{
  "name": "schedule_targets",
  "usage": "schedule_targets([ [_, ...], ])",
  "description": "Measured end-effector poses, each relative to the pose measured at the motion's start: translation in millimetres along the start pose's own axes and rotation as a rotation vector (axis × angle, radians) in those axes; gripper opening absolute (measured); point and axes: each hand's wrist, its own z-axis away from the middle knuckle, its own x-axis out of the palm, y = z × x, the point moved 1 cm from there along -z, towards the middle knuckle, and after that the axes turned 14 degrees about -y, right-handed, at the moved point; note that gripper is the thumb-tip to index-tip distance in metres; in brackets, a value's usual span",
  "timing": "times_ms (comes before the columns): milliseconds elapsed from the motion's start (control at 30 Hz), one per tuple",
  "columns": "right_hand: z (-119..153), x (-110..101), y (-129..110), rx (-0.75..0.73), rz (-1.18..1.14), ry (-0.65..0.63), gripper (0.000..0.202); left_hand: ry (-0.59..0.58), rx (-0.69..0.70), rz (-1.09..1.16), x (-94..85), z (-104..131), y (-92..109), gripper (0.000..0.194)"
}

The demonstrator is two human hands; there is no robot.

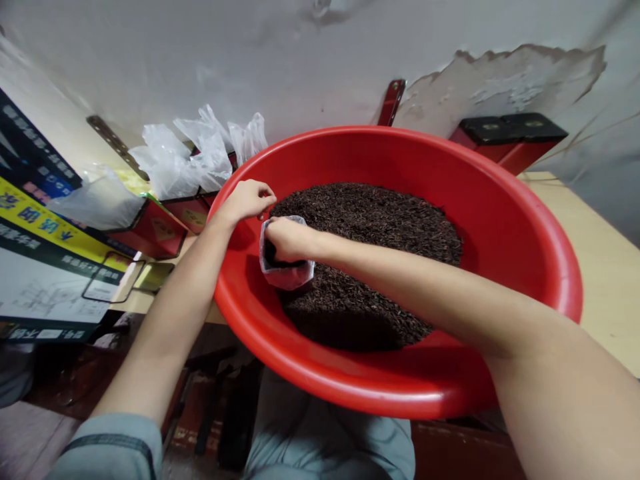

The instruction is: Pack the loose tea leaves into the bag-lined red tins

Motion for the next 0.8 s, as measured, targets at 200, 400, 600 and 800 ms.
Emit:
schedule_targets([
  [200,30,-37,28,0.138,-0.278,0.387,0.014,0.107,-0.002,-0.026,-1.8,5,12,0.023],
  [400,80,3,88,0.636,-0.095,0.153,0.054,-0.357,0.178,-0.059,7.4,31,48,0.01],
  [600,88,62,125,0.701,-0.115,-0.241,0.096,-0.434,0.219,-0.474,25.2,35,61,0.021],
  [800,83,55,86,0.6,-0.11,-0.454,0.103,-0.583,0.337,-0.633,29.7,42,70,0.034],
])
